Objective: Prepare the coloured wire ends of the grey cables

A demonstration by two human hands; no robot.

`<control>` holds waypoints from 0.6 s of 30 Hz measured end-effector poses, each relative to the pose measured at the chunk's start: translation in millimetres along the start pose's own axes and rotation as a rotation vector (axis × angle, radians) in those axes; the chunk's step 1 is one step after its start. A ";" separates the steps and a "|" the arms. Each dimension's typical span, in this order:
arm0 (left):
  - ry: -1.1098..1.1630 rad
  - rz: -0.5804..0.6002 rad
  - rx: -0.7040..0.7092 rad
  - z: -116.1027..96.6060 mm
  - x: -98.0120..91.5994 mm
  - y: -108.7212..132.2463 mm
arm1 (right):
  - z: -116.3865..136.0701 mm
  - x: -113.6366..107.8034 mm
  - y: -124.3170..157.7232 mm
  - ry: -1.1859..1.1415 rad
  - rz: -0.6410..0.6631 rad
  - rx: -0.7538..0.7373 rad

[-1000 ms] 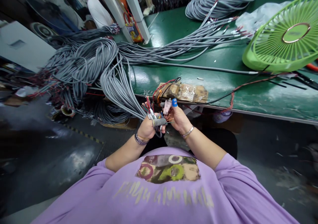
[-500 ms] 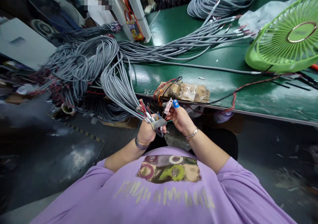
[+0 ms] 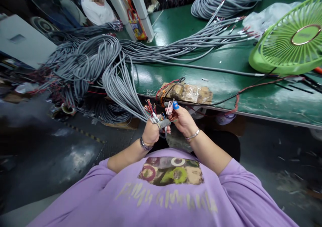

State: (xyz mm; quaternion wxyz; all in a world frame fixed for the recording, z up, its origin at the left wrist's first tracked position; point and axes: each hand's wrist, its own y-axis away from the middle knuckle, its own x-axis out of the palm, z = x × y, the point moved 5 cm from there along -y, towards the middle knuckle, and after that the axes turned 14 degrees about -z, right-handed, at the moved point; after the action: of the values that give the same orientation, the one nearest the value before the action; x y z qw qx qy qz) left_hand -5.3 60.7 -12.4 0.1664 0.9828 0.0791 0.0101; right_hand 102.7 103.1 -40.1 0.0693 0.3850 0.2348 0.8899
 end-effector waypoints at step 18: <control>0.034 -0.074 0.112 2.3 -2.6 6.8 | -2.6 -0.9 2.7 0.019 0.039 0.021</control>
State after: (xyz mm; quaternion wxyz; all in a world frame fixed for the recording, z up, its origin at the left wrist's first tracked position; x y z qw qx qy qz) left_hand -6.7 53.2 -12.3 0.1101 0.9867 0.1188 0.0163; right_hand 101.6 99.4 -41.0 0.0456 0.3817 0.2370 0.8922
